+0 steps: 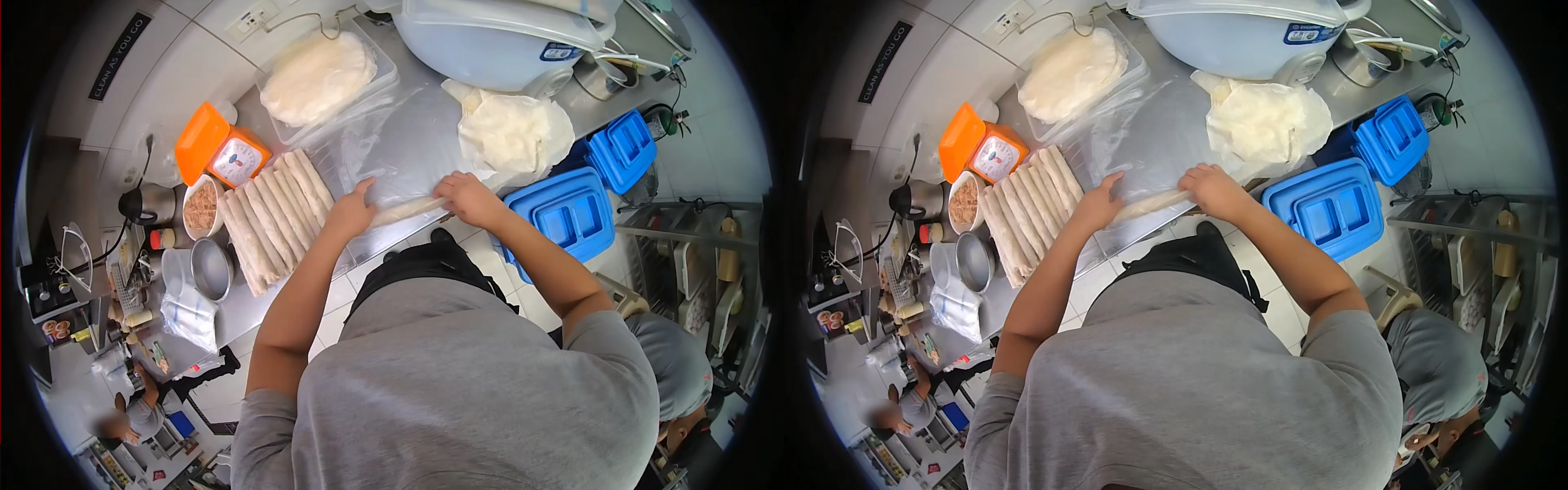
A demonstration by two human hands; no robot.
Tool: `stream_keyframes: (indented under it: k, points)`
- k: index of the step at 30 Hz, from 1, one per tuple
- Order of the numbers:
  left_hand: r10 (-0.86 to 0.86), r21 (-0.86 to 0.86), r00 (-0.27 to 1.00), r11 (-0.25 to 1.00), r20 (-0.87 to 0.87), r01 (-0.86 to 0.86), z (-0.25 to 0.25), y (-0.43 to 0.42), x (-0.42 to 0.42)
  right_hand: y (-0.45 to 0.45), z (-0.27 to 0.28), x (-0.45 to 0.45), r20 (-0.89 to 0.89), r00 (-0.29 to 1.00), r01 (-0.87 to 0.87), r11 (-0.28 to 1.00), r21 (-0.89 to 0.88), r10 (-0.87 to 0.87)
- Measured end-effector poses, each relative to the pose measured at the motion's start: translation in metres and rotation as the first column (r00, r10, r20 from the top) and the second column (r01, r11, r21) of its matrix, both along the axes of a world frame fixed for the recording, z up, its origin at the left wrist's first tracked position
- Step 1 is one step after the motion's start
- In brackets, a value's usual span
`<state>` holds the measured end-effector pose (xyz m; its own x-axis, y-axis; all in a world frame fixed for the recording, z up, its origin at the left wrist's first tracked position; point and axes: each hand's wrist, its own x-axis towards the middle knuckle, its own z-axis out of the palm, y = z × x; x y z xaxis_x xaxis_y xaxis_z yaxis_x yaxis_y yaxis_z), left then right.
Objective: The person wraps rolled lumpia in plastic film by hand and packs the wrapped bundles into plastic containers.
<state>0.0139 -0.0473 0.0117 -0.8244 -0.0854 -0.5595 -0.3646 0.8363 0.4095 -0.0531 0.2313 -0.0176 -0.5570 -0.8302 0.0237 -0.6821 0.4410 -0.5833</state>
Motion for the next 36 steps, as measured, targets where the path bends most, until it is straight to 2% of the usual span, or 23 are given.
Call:
stream_keyframes:
  k: [3,4,6,9,11,12,15,18,20,21,24,27,30,33,34,36]
  points:
    - [-0.027,-0.178,0.924,0.983,-0.382,-0.045,-0.008,0.014,0.02,0.008,0.004,0.0,-0.025,1.0,0.013,1.0,0.009,-0.013]
    - [-0.134,-0.231,0.836,0.973,-0.532,0.008,-0.007,0.018,0.022,0.007,0.006,-0.003,-0.023,1.0,0.009,0.999,0.046,-0.008]
    - [-0.344,-0.364,0.567,0.928,-0.749,0.083,-0.003,0.024,0.025,0.003,0.009,-0.008,-0.014,1.0,0.004,0.993,0.116,-0.003]
    - [-0.357,-0.352,0.59,0.927,-0.724,0.129,-0.003,0.027,0.031,-0.002,0.008,-0.012,-0.025,1.0,0.004,0.979,0.205,0.001]
    - [0.001,-0.014,0.728,1.0,-0.686,-0.015,-0.003,0.023,0.028,-0.002,0.013,-0.012,0.0,0.999,0.045,0.995,0.092,-0.045]
    - [0.179,0.152,0.768,0.982,-0.614,-0.108,0.0,0.021,0.027,-0.003,0.018,-0.012,0.014,0.998,0.065,0.997,0.037,-0.065]
    - [0.162,0.241,0.707,0.971,-0.688,0.011,0.012,0.013,0.034,-0.012,0.033,-0.015,0.026,0.989,0.147,0.988,-0.047,-0.145]
    - [0.376,0.438,0.68,0.894,-0.63,-0.089,-0.01,0.0,0.036,-0.021,0.042,-0.027,0.038,0.986,0.155,0.981,0.118,-0.16]
    - [0.475,0.504,0.667,0.847,-0.574,-0.17,-0.033,-0.006,0.025,-0.027,0.044,-0.023,-0.174,0.963,0.191,0.977,-0.097,-0.206]
    - [0.524,0.535,0.655,0.818,-0.544,-0.21,-0.039,-0.008,0.018,-0.029,0.046,-0.02,-0.273,0.932,0.187,0.961,-0.205,-0.239]
    - [0.477,0.383,0.709,0.872,-0.52,-0.306,-0.039,-0.009,-0.002,-0.025,0.025,-0.011,-0.32,0.943,0.022,0.977,-0.213,-0.091]
    - [0.425,0.313,0.664,0.904,-0.615,-0.289,-0.046,-0.014,-0.019,-0.028,0.026,-0.004,-0.466,0.876,0.077,0.99,-0.121,-0.125]
    - [0.5,0.406,0.663,0.861,-0.558,-0.308,-0.039,-0.02,-0.038,-0.032,0.039,-0.002,-0.497,0.841,0.116,0.969,-0.22,-0.213]
    - [0.592,0.69,0.722,0.689,-0.359,-0.222,-0.017,-0.023,-0.045,-0.035,0.039,-0.019,-0.38,0.837,0.237,0.887,-0.396,-0.394]
    - [0.551,0.756,0.787,0.631,-0.278,-0.175,-0.001,-0.021,-0.041,-0.034,0.041,-0.031,-0.175,0.851,0.358,0.79,-0.497,-0.496]
    - [0.427,0.867,0.896,0.486,-0.125,-0.111,0.027,-0.013,-0.011,-0.033,0.045,-0.058,0.269,0.768,0.61,0.533,-0.587,-0.582]
